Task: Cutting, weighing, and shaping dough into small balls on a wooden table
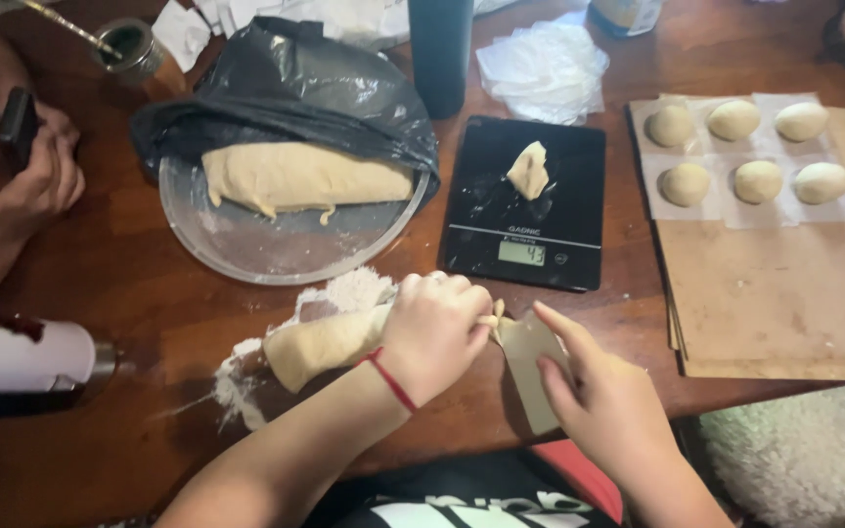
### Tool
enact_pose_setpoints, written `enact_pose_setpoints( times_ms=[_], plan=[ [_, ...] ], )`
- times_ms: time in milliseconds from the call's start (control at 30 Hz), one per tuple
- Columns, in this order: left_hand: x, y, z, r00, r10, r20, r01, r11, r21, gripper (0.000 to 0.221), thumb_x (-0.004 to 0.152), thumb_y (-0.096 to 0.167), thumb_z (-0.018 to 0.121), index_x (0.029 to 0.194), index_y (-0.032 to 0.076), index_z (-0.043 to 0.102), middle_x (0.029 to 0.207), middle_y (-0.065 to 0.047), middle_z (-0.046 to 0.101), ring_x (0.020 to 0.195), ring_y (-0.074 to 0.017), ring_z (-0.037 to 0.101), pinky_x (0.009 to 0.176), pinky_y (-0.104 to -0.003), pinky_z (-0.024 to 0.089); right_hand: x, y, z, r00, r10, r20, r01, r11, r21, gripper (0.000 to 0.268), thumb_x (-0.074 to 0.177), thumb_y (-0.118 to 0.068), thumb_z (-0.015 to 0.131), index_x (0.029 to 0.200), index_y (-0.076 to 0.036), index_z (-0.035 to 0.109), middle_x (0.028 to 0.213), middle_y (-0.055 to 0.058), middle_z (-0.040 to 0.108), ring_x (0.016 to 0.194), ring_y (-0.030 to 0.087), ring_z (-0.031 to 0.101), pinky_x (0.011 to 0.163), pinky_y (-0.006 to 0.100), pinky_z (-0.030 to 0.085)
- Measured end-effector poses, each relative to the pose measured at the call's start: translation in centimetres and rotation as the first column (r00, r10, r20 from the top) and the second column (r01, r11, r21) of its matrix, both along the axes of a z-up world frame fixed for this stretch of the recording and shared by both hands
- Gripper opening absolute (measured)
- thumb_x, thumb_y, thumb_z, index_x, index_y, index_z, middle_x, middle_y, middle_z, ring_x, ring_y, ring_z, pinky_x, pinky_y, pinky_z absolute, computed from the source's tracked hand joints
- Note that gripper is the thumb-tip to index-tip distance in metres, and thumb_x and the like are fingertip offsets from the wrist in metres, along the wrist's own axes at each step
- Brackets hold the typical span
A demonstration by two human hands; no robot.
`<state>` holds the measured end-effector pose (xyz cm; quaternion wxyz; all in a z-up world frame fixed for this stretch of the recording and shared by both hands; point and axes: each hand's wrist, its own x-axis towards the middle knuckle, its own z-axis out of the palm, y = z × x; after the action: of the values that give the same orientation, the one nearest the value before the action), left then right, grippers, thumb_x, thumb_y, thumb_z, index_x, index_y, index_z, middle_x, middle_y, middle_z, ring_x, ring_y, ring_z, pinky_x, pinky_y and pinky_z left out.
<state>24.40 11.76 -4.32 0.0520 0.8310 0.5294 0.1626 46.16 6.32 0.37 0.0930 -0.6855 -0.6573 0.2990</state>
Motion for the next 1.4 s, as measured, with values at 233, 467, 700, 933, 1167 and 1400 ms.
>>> enact_pose_setpoints(
  times_ms=[233, 467, 700, 933, 1167, 1400],
  plan=[
    [-0.2, 6.2, 4.6, 0.964, 0.042, 0.264, -0.067, 0.994, 0.088, 0.013, 0.096, 0.019, 0.069, 0.099, 0.02, 0.056, 0.082, 0.001, 0.067, 0.078, -0.0278, 0.064, 0.079, -0.045, 0.046, 2.9, -2.0, -6.5, 0.726, -0.164, -0.668, 0.42, 0.875, 0.242, 0.052, 0.098, -0.011, 0.071, 0.15, -0.011, 0.069, 0.129, 0.002, 0.076, 0.077, 0.003, 0.058, 0.07, 0.018, 0.049],
    [3.1, 15.8, 1.5, 0.978, 0.045, 0.204, -0.111, 0.939, 0.324, 0.018, 0.091, 0.019, 0.074, 0.094, 0.02, 0.057, 0.088, -0.002, 0.069, 0.086, -0.0334, 0.064, 0.076, -0.05, 0.046, 3.8, -2.7, -8.7, 0.686, -0.067, -0.724, 0.461, 0.811, 0.362, 0.057, 0.098, -0.011, 0.071, 0.153, 0.0, 0.063, 0.137, 0.009, 0.073, 0.091, 0.007, 0.068, 0.078, 0.018, 0.055],
    [4.8, 19.3, -3.0, 0.996, -0.072, 0.054, 0.032, 0.844, 0.535, 0.01, 0.088, 0.015, 0.069, 0.084, 0.024, 0.067, 0.081, 0.001, 0.065, 0.082, -0.0312, 0.06, 0.074, -0.051, 0.043, 4.8, -2.7, -10.1, 0.467, -0.101, -0.878, 0.549, 0.812, 0.199, 0.061, 0.1, -0.011, 0.069, 0.16, -0.006, 0.058, 0.104, 0.007, 0.078, 0.072, 0.007, 0.069, 0.061, 0.02, 0.056],
    [3.5, 16.8, -1.2, 0.995, -0.103, 0.016, 0.089, 0.923, 0.375, 0.021, 0.083, 0.032, 0.064, 0.093, 0.02, 0.078, 0.096, -0.005, 0.063, 0.093, -0.0357, 0.057, 0.08, -0.055, 0.041, 5.4, -2.5, -9.9, 0.343, -0.111, -0.933, 0.576, 0.809, 0.116, 0.065, 0.099, -0.012, 0.067, 0.163, -0.003, 0.056, 0.117, 0.012, 0.078, 0.088, 0.014, 0.072, 0.073, 0.026, 0.059],
    [2.4, 16.5, 2.1, 0.974, -0.161, 0.161, 0.088, 0.917, 0.389, 0.018, 0.093, 0.021, 0.072, 0.102, 0.032, 0.083, 0.098, 0.001, 0.066, 0.093, -0.0307, 0.06, 0.08, -0.05, 0.045, 5.6, -2.8, -10.1, 0.376, -0.133, -0.917, 0.58, 0.806, 0.121, 0.064, 0.099, -0.015, 0.069, 0.162, -0.006, 0.058, 0.096, 0.004, 0.079, 0.073, 0.005, 0.066, 0.064, 0.019, 0.054],
    [2.6, 17.5, 1.0, 0.976, -0.101, 0.195, 0.018, 0.921, 0.388, 0.007, 0.093, 0.028, 0.072, 0.088, 0.029, 0.076, 0.099, 0.004, 0.074, 0.093, -0.0294, 0.065, 0.081, -0.051, 0.044, 5.4, -2.7, -9.8, 0.37, -0.124, -0.921, 0.569, 0.814, 0.119, 0.064, 0.098, -0.016, 0.07, 0.161, -0.007, 0.058, 0.091, 0.001, 0.078, 0.072, 0.004, 0.065, 0.064, 0.018, 0.053]
  ],
)
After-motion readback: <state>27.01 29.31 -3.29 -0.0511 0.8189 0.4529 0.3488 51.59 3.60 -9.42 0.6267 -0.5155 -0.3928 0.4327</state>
